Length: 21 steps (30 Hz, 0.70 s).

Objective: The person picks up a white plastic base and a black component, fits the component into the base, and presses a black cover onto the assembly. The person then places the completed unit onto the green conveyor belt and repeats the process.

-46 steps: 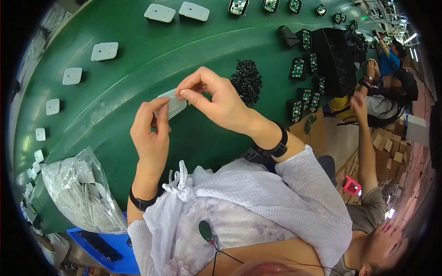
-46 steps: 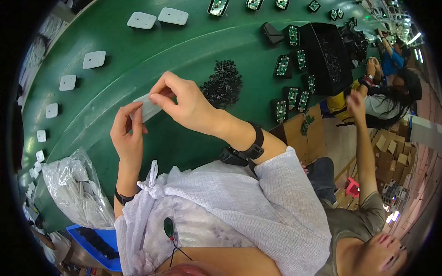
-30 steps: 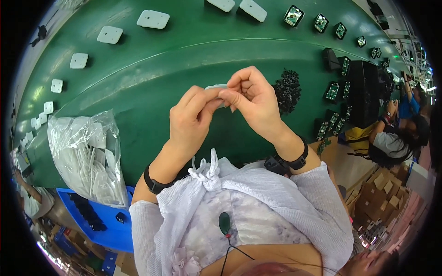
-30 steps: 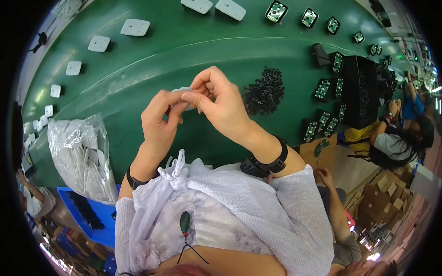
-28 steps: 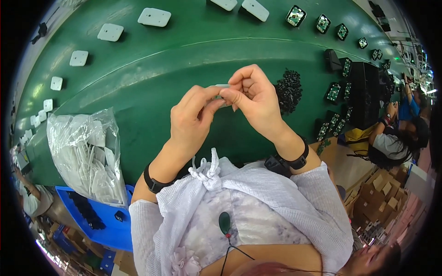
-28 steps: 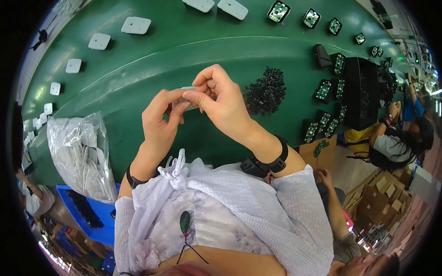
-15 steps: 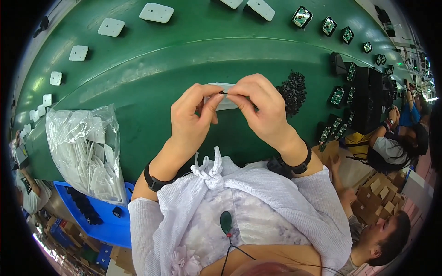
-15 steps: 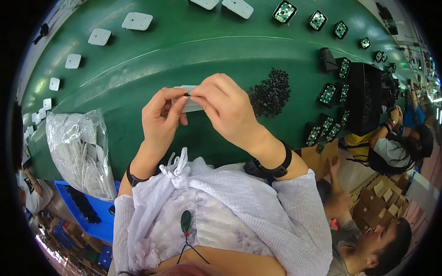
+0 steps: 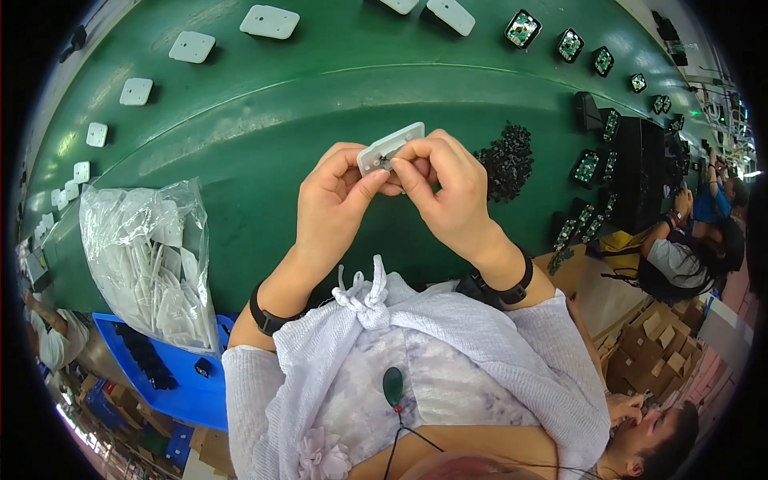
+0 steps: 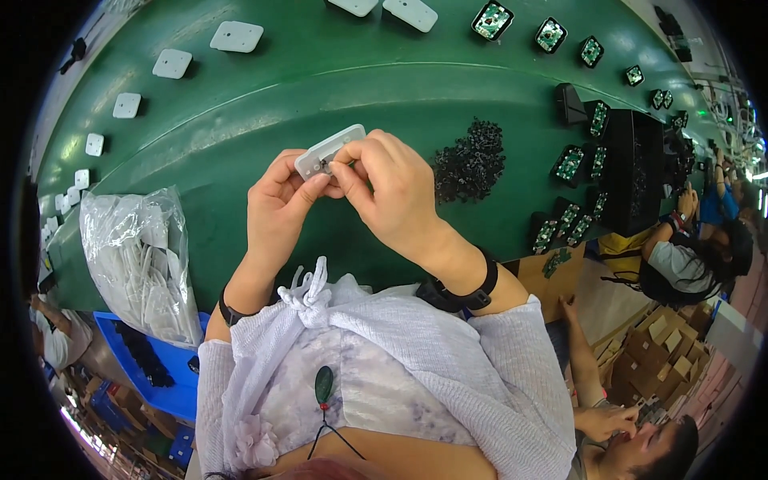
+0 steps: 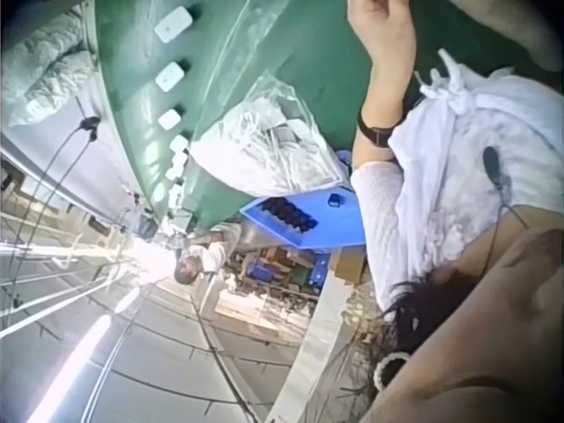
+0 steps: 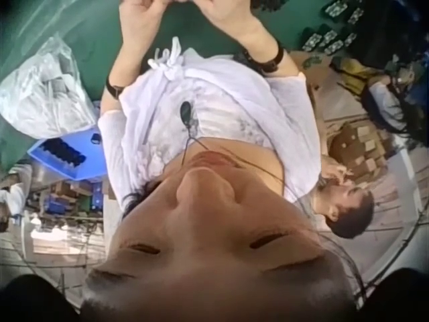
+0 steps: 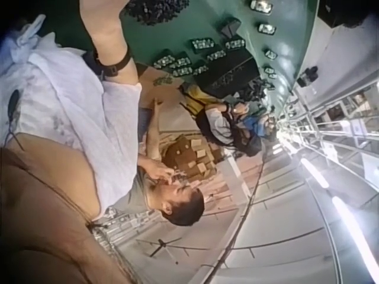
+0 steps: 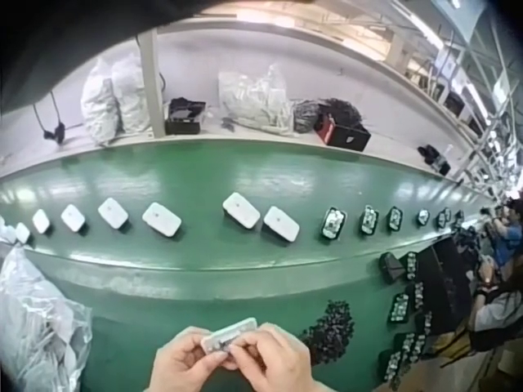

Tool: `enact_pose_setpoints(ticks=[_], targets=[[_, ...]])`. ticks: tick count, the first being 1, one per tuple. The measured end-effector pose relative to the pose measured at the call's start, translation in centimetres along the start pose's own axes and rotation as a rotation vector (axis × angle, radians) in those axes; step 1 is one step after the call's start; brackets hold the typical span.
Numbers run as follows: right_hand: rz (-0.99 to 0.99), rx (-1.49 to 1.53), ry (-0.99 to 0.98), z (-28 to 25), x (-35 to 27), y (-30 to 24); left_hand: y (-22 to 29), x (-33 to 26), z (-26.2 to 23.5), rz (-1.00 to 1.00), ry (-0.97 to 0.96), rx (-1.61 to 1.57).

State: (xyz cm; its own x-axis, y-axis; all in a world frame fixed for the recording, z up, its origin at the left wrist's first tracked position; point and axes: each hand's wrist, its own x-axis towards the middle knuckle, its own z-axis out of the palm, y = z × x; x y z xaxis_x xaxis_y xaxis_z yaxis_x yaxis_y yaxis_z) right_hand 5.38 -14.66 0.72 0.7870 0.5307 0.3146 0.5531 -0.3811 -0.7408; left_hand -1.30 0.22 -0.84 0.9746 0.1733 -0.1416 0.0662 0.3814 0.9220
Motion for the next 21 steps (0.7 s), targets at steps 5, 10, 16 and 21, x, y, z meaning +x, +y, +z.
enact_pose_setpoints(ticks=[5, 10, 16, 21], targets=[[0.394, 0.494, -0.077, 0.8, -0.5, 0.2, 0.0, -0.2, 0.4, 0.204, 0.015, 0.256], [0.374, 0.562, 0.049, 1.7, -0.6, -0.5, -0.3, -0.1, 0.3, 0.308, 0.039, 0.409], [0.222, 0.313, 0.156, -0.2, 0.2, 0.0, 0.3, -0.5, 0.0, 0.075, 0.049, 0.080], [0.275, 0.391, -0.130, -1.1, 0.4, 0.7, 0.4, -0.3, 0.1, 0.047, -0.022, 0.113]])
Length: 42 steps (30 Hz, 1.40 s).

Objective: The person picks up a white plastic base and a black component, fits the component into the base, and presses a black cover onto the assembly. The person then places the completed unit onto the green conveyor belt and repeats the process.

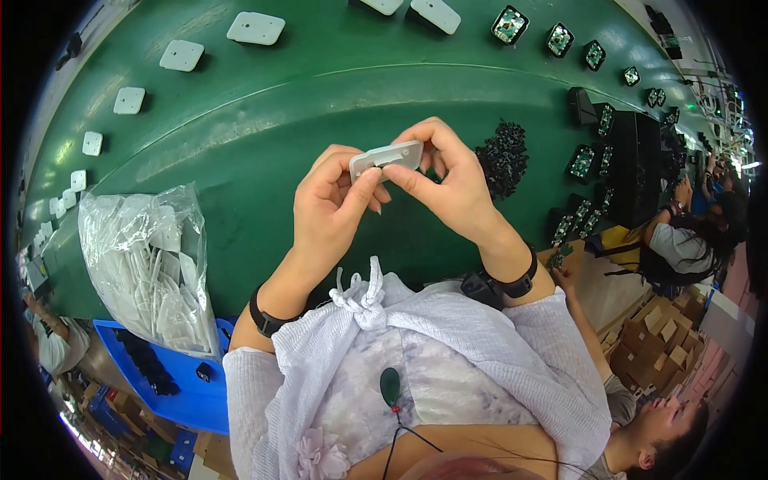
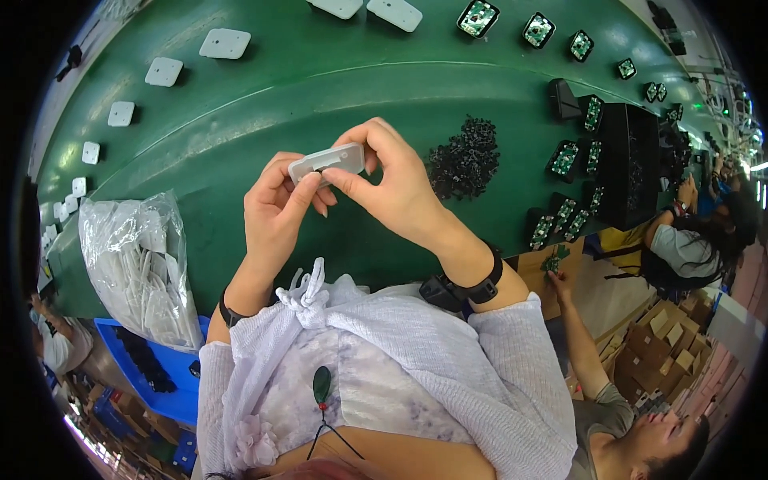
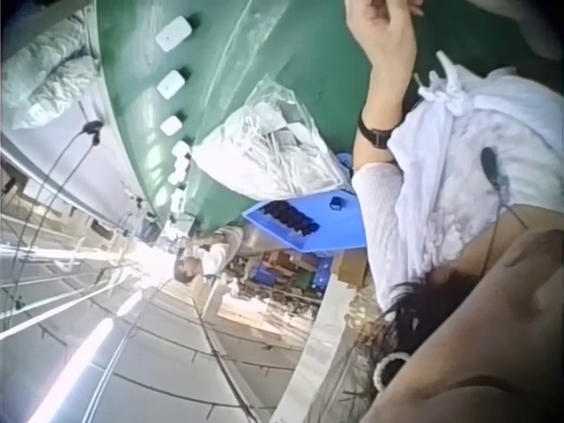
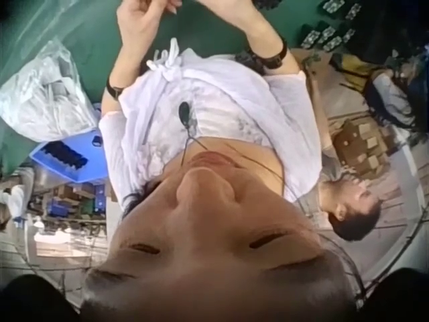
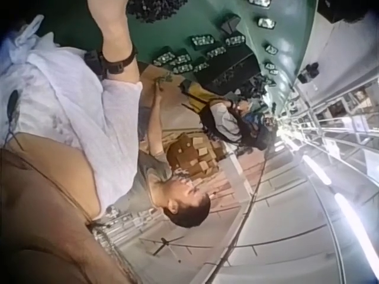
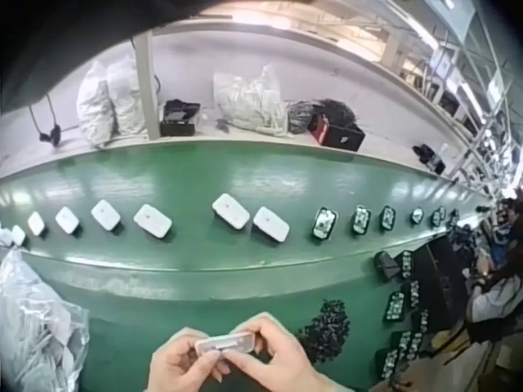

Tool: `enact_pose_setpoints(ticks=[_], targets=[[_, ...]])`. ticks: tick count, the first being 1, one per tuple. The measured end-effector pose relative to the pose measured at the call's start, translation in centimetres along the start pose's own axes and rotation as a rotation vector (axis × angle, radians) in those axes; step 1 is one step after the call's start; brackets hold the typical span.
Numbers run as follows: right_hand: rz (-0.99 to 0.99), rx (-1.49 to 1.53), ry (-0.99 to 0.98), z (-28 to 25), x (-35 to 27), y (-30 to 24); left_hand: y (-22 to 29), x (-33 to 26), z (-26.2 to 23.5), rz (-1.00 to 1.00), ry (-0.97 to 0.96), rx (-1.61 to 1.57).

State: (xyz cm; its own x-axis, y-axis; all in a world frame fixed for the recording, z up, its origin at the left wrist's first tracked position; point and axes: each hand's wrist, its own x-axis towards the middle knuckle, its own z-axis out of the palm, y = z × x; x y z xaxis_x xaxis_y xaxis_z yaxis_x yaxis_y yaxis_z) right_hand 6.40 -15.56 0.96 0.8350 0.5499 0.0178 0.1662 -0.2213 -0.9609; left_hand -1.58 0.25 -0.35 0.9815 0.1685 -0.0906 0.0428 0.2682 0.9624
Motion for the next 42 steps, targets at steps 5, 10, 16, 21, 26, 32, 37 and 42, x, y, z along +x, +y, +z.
enact_pose_setpoints(ticks=[5, 10, 16, 21, 26, 32, 37, 42], targets=[[0.213, 0.154, -0.157, -0.8, 0.4, -0.3, -0.4, -0.1, -0.4, -0.039, -0.060, 0.032], [0.199, 0.151, -0.111, -1.8, 1.0, 0.7, 0.1, 1.2, -0.1, -0.116, -0.023, -0.056], [-0.212, -1.055, 0.544, -10.4, 10.7, 2.7, -1.0, 5.4, -4.6, 0.127, 0.061, 0.832], [0.260, -1.160, 0.214, -17.1, 17.0, 6.2, -0.4, 7.9, -2.7, 0.302, -0.033, 1.145], [0.385, -0.496, 0.199, -14.6, 14.4, 3.6, -0.3, 5.6, -2.7, 0.330, 0.073, 1.232], [0.035, -0.110, -0.052, -8.1, 5.9, 3.1, -1.5, 3.2, -2.6, 0.426, 0.023, 1.266], [-0.114, -0.663, -0.016, -6.8, 3.5, 2.3, -1.9, 3.4, -3.2, 0.511, -0.009, 1.226], [-0.382, -0.576, -0.032, -3.5, 2.9, 0.2, -2.6, 2.7, -3.7, 0.493, 0.035, 1.005]])
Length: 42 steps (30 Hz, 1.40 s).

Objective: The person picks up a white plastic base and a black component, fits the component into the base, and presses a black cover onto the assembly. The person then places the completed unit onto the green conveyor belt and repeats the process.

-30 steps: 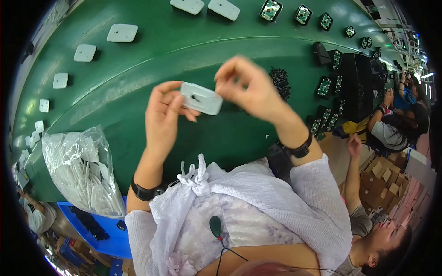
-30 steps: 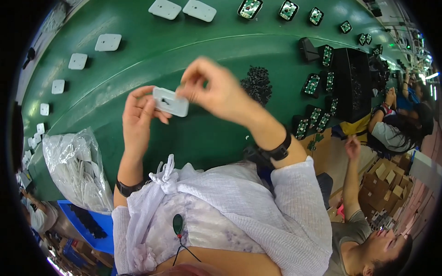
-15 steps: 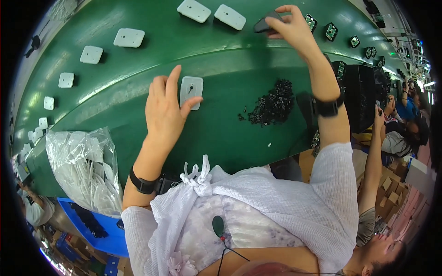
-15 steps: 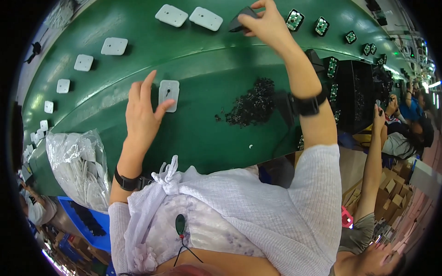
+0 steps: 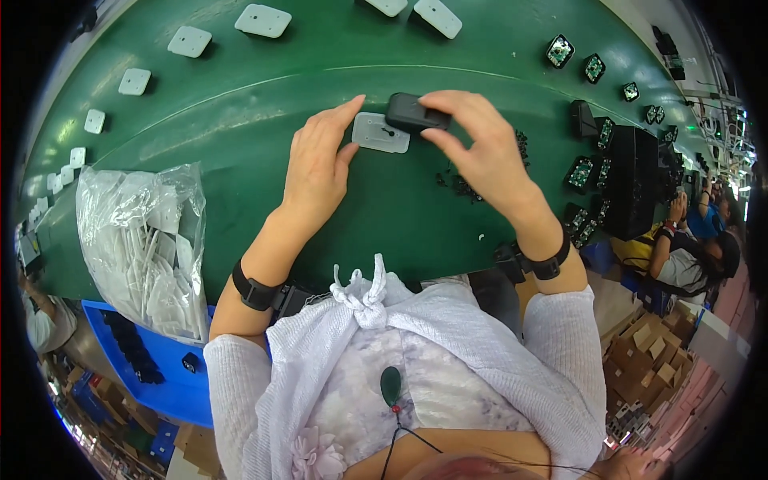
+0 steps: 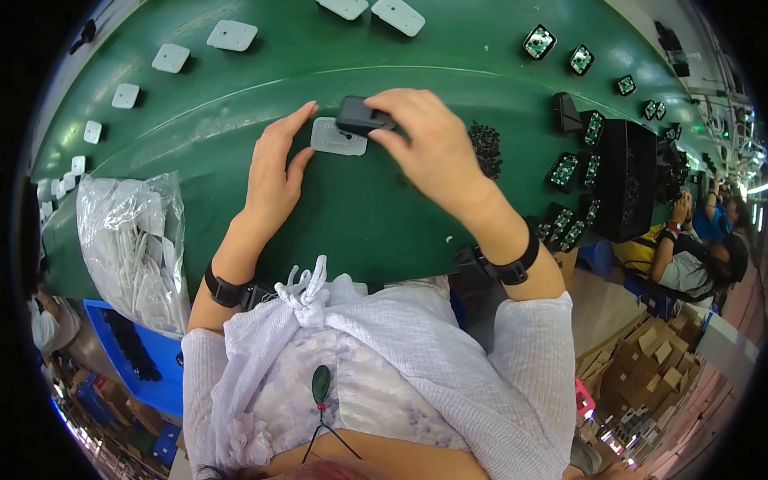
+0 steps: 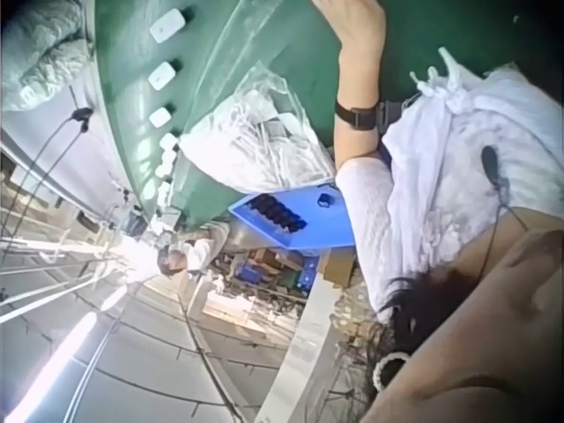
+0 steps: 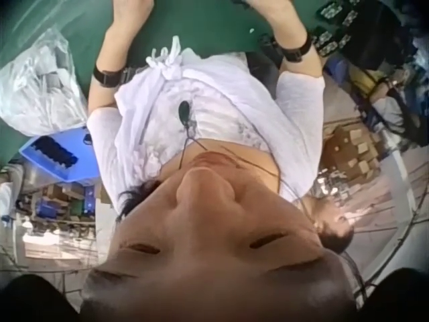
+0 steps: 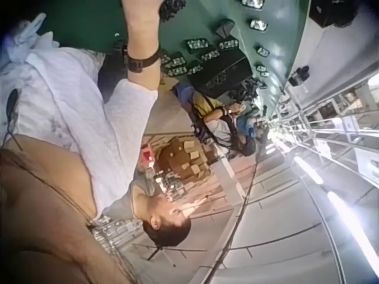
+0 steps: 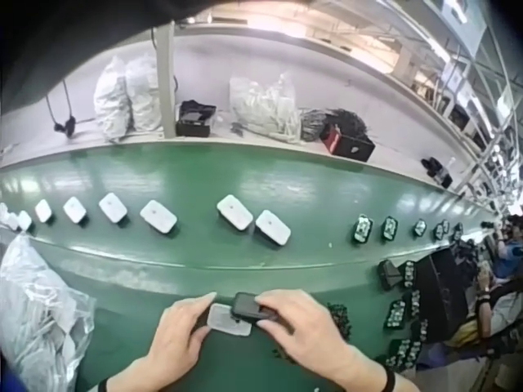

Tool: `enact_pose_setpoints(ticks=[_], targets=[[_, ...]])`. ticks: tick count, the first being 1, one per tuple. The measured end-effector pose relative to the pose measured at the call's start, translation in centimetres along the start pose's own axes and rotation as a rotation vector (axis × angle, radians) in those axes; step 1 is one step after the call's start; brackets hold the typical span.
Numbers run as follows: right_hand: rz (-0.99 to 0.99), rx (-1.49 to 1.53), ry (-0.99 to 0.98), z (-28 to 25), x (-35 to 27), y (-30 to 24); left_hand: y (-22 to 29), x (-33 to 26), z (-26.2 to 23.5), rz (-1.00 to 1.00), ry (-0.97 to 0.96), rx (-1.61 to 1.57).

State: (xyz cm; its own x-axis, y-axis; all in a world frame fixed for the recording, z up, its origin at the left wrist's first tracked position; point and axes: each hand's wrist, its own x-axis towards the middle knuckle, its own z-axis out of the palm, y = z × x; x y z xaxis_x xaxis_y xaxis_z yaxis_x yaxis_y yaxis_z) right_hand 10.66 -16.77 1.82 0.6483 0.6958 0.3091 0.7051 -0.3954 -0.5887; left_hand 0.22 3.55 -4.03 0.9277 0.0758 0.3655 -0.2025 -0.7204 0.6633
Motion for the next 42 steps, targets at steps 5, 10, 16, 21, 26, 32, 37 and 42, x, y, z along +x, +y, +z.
enact_pose_setpoints(ticks=[5, 10, 16, 21, 26, 32, 37, 42], targets=[[-0.067, -0.038, -0.071, 2.8, 0.3, -1.1, -0.1, 0.1, -0.5, 0.033, -0.020, -0.077], [-0.067, -0.068, -0.115, 3.8, 0.1, -1.1, -0.6, -0.5, -0.6, 0.043, -0.098, 0.047], [-0.094, -0.236, 0.015, 5.6, -1.1, -1.2, -0.1, -0.3, -1.0, 0.093, -0.160, 0.205], [-0.055, -0.111, -0.024, 4.7, -0.7, -0.7, 0.4, -0.1, -0.6, 0.159, -0.168, 0.318], [0.454, 0.614, -0.261, 1.9, 2.6, 1.3, 0.1, 1.5, 0.6, 0.133, -0.001, 0.307], [0.485, 1.073, -0.072, 0.9, 0.5, -0.9, 4.1, 1.6, -0.1, -0.663, -0.115, -0.712], [0.469, 0.917, 0.025, 1.2, 0.4, -1.3, 4.8, 1.5, 0.6, -0.636, -0.112, -0.790], [0.341, 0.753, 0.066, 0.5, 1.7, 0.1, 4.7, 1.2, 0.3, -0.562, -0.067, -0.797]])
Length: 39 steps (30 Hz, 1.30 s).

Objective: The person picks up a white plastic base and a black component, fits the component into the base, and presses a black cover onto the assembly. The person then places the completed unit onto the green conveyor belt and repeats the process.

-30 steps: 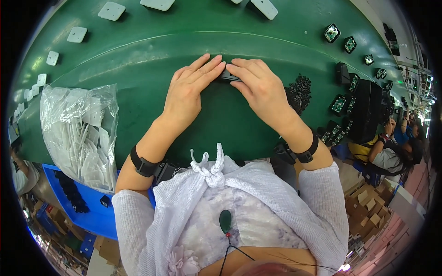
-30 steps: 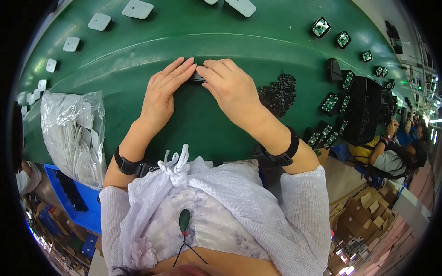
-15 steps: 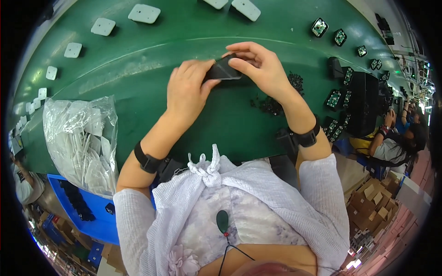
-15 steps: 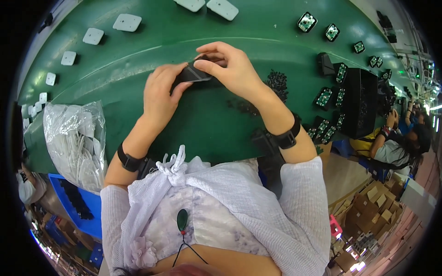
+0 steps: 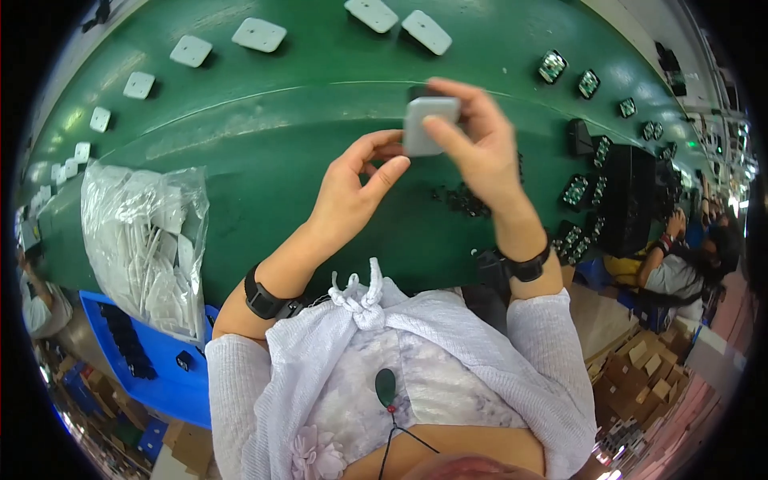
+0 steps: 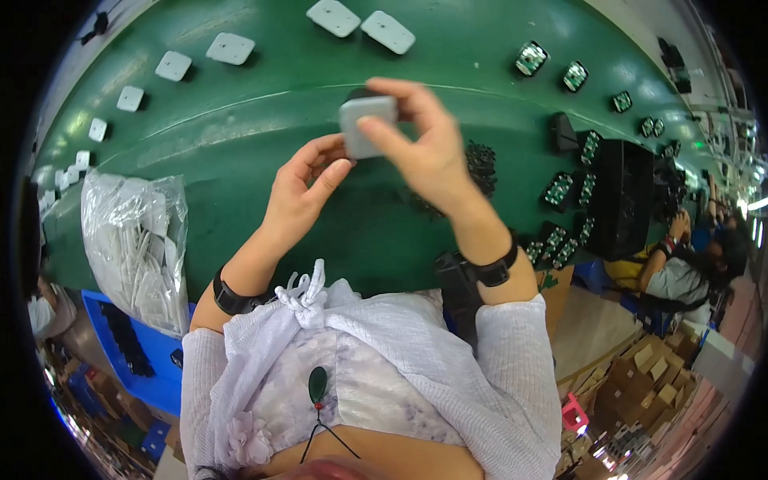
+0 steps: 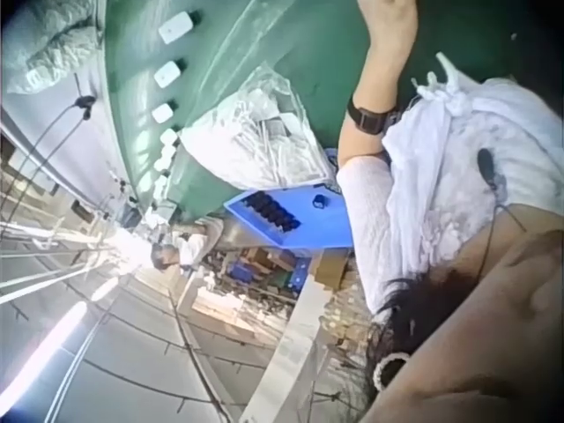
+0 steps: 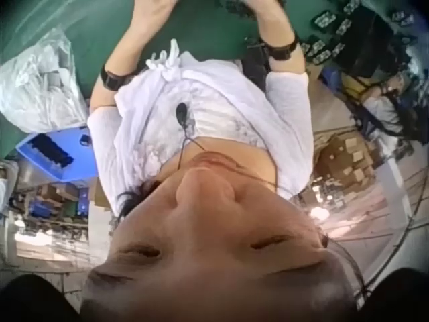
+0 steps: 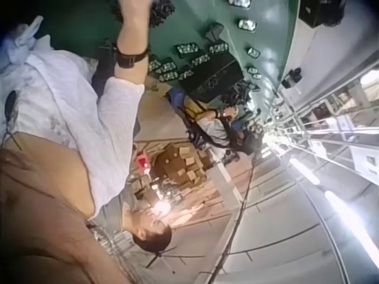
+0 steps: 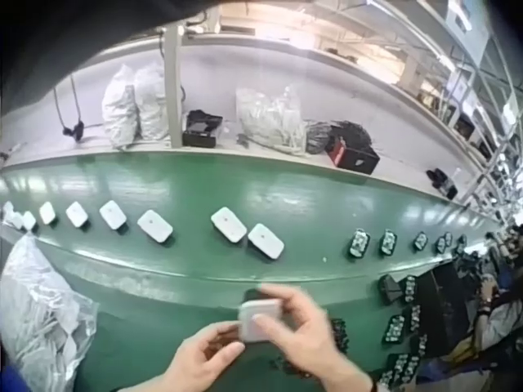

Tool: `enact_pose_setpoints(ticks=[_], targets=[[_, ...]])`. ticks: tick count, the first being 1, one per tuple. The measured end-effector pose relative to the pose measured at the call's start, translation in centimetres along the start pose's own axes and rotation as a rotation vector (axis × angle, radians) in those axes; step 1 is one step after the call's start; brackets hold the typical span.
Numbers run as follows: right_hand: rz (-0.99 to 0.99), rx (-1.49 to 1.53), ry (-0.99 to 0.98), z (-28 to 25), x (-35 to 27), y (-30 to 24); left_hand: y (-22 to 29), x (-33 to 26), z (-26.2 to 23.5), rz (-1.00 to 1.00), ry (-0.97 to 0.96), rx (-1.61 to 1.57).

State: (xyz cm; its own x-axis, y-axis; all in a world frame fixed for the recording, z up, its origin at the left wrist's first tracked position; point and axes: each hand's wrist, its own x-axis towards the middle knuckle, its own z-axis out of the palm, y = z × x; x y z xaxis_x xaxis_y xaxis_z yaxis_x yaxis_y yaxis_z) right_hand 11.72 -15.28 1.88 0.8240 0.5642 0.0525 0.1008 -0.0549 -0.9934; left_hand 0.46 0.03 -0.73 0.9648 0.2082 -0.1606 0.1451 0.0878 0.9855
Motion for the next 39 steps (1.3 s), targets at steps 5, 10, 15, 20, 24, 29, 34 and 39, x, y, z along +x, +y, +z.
enact_pose_setpoints(ticks=[5, 10, 15, 20, 24, 29, 34, 39], targets=[[-0.064, -0.465, 0.121, -7.0, 5.2, 1.1, -0.5, -2.0, -3.1, 0.152, 0.080, 0.164], [0.106, -0.478, -0.120, -14.8, 10.0, 4.6, 0.8, -6.3, -7.8, 0.267, 0.352, 0.561], [0.157, -0.652, -0.251, -16.3, 13.9, 6.0, 1.9, -10.7, -14.8, 0.155, 0.743, 1.229], [0.227, -0.658, -0.286, -18.4, 15.0, 6.4, 0.2, -12.5, -19.4, -0.063, 0.684, 1.767], [0.056, -0.705, -0.203, -16.8, 14.4, 6.1, 0.0, -11.2, -19.5, -0.167, 0.653, 1.899], [-0.170, -0.720, 0.117, -12.6, 9.5, 2.2, -0.5, -10.6, -20.5, -0.034, 0.710, 1.948], [-0.207, -0.820, -0.145, -6.3, 0.8, -0.9, -0.2, -11.3, -20.7, 0.144, 0.803, 1.776], [-0.267, -0.928, -0.260, -3.2, -5.3, 0.9, 1.6, -10.2, -15.4, 0.455, 0.856, 1.153]])
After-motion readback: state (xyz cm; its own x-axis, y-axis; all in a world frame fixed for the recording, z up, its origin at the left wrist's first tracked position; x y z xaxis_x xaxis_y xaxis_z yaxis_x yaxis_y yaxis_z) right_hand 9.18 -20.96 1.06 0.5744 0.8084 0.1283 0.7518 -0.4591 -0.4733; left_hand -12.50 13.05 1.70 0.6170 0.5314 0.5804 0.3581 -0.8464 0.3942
